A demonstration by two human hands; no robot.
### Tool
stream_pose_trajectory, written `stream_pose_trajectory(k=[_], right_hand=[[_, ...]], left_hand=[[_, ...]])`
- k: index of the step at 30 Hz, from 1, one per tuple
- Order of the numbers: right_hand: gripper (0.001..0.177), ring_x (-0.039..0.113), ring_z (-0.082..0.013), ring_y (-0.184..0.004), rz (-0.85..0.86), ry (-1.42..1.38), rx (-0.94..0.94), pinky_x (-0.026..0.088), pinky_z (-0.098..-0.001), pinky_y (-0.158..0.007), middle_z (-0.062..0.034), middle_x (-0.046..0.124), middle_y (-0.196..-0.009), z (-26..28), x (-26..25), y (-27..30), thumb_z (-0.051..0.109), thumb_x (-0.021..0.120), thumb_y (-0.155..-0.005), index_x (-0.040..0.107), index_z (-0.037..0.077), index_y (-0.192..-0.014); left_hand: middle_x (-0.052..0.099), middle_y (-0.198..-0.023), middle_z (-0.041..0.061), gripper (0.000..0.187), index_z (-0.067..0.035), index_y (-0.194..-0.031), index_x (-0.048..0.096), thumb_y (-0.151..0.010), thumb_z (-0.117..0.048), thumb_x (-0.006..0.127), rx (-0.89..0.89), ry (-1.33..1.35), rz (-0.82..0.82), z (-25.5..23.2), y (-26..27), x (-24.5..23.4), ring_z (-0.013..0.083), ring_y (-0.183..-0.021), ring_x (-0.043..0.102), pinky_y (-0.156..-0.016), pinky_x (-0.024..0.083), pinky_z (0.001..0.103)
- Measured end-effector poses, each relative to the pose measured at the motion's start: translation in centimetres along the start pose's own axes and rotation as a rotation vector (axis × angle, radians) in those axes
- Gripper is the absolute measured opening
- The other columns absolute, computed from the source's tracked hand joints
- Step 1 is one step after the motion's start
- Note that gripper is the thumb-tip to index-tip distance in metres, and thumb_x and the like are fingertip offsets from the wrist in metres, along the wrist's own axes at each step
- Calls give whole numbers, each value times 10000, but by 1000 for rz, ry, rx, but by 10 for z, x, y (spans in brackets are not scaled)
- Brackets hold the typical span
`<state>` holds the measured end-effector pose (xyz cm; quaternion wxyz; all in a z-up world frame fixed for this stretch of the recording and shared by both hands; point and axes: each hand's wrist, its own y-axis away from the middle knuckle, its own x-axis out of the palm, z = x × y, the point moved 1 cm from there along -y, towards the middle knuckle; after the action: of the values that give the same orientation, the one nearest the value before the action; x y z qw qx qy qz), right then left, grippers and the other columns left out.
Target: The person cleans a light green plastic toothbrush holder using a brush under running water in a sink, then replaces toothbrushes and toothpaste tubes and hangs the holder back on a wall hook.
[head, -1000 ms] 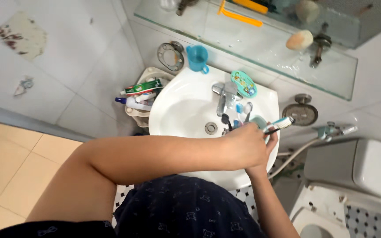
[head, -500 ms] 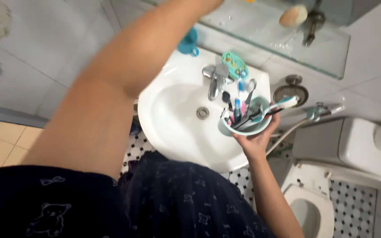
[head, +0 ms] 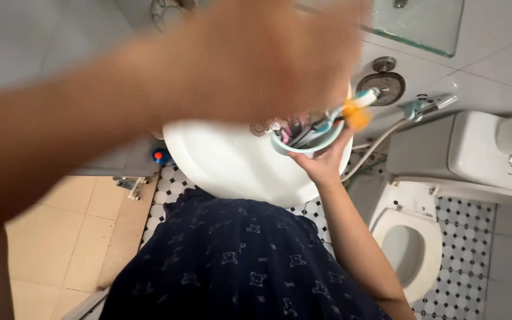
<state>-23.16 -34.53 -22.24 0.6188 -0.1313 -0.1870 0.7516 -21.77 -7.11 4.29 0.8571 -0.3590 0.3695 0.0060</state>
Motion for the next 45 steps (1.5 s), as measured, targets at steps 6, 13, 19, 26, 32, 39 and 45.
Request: stream_pose_trajectory(k=[6,13,19,26,32,39,45], right_hand=[[1364,348,-226,-1504,78,126,-26,334,-416,-1281,-77,265,-1570,8,17,-6,261,1008,-668,69,133,-1650],[1331,328,-259,-1504,62,211,-59,297,-427,-1289,-112,269,-1607,-4,18,0,372,965,-672,80,101,-1629],[1325,307,-318,-1539,11,373,1,297,-466,-1325,-147,222,-1617,3,23,11,465,922,-670,108,67,-1636],[1283,406,-296,-1467,-71,380,128,364,-475,-1320,-127,283,-1539,17,59,10,451,878,-686,119,101,-1660],[1253,435,-304,-1502,-130,298,202,414,-472,-1281,-125,299,-1520,24,88,-2,460,887,-693,128,137,-1635],[1217,392,-277,-1460,-113,337,164,389,-464,-1246,-103,240,-1595,6,91,-3,392,895,-715,92,161,-1599],[1272,353,-292,-1472,-108,468,63,343,-478,-1270,-98,233,-1619,-28,87,-3,301,888,-603,114,162,-1602]], left_hand=[[710,-896,-44,84,-207,-734,773,-740,-227,692,318,-129,341,-80,-7,-7,221,-1133,553,-1105,290,460],[691,-1174,3,173,-156,-979,731,-863,-279,696,-45,311,-46,-74,47,16,213,-1150,569,-1028,388,435],[667,-920,143,114,-38,-1027,660,-1035,-150,641,-1092,265,-107,34,258,110,368,-851,643,-740,504,495],[727,-1118,162,223,-126,-1097,748,-919,-244,682,-1278,194,946,42,481,278,358,-1067,688,-901,540,505],[680,-1156,163,449,-119,-1166,675,-800,-359,776,-1203,140,933,29,538,321,375,-1106,633,-935,483,534],[675,-1125,141,270,-111,-998,689,-752,-202,752,-1040,-109,805,31,543,325,405,-1077,635,-885,498,524],[671,-964,220,460,-15,-1076,602,-700,-152,829,-1587,309,404,50,441,231,447,-916,664,-792,525,545]])
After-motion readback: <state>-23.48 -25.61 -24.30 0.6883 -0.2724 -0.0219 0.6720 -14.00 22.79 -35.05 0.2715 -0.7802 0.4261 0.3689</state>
